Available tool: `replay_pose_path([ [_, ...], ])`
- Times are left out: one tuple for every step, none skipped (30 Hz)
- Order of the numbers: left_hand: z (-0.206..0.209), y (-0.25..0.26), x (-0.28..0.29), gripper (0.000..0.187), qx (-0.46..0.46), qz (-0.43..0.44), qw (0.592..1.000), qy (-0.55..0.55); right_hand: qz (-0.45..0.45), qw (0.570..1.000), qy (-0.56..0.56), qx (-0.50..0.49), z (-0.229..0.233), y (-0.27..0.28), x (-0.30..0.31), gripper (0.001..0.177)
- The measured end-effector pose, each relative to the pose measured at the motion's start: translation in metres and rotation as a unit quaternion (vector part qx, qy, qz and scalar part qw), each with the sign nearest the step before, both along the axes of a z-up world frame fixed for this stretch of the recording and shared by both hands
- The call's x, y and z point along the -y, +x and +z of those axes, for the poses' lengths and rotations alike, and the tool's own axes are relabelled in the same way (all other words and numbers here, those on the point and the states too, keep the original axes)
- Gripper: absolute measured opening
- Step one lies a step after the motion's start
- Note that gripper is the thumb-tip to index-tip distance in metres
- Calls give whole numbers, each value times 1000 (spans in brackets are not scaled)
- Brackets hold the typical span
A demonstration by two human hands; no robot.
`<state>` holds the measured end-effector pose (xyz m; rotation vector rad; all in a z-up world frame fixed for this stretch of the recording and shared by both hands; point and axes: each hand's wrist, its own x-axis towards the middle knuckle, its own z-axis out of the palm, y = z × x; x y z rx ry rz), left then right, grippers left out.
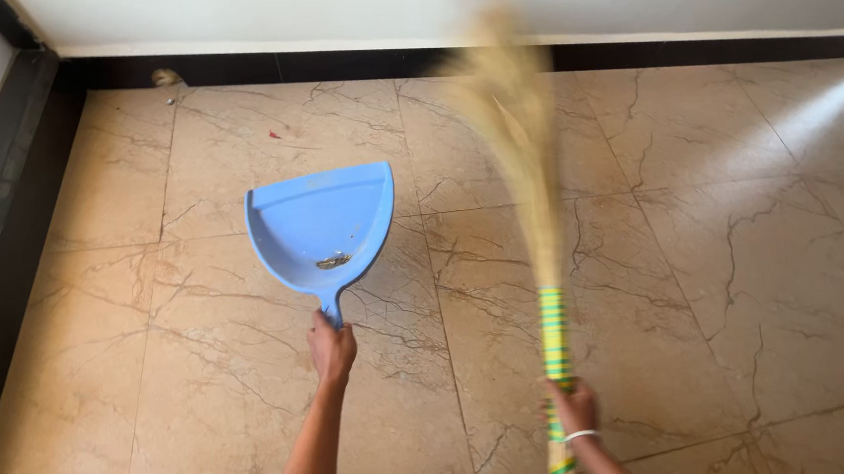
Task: The person sweeps debris on a tiled floor using a broom and a dustpan, collecting the dirt into the dustpan. They then move to a balcony, sweep the floor there, and briefly lift a mat before continuing to sweep.
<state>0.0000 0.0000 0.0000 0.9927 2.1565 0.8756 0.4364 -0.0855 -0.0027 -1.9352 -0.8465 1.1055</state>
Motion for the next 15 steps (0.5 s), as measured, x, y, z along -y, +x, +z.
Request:
replay_pose_path([
  [-10, 0, -6, 58, -6, -4, 1000, 24, -39, 999, 12, -14, 4, 13, -4, 35],
  [-19, -1, -12, 58, -12, -8, 999, 48, -77, 996, 24, -28, 10, 26, -7, 35],
  [-27, -3, -15, 58, -18, -8, 997, 71, -91, 996, 9, 0, 15, 38, -13, 34],
  [-33, -4, -18, 57, -23, -13, 997, 76, -105, 994, -5, 27, 23, 51, -20, 32],
  [-37, -6, -19, 57, -30, -12, 996, 78, -105, 994, -6, 18, 30, 64, -32, 33],
  [-39, -8, -20, 57, -36, -12, 996, 81, -105, 994, -7, 8, 35, 69, -43, 35],
  [-41, -11, -18, 57, -32, -12, 997, 72, -117, 992, -38, -12, 38, 73, -51, 36],
  [-41, -13, -15, 57, -28, -12, 998, 63, -130, 989, -69, -31, 42, 78, -67, 37],
  [-41, -17, -11, 57, -26, -17, 998, 54, -147, 982, -102, -52, 42, 77, -76, 38],
  [-41, -23, -7, 56, -42, -26, 997, 58, -114, 986, -118, -33, 36, 70, -82, 36],
  [-41, -31, -4, 56, -57, -38, 996, 62, -84, 988, -132, -13, 28, 60, -85, 35],
  [-40, -38, 1, 55, -71, -50, 994, 66, -53, 988, -147, 6, 19, 46, -84, 33],
  [-40, -45, 5, 56, -72, -52, 994, 60, -18, 987, -158, 2, 7, 27, -79, 32],
  [-39, -52, 10, 57, -72, -54, 994, 54, 18, 985, -170, -3, -5, 3, -74, 30],
  [-37, -56, 13, 58, -72, -56, 995, 48, 60, 983, -166, 57, -14, -22, -68, 35],
])
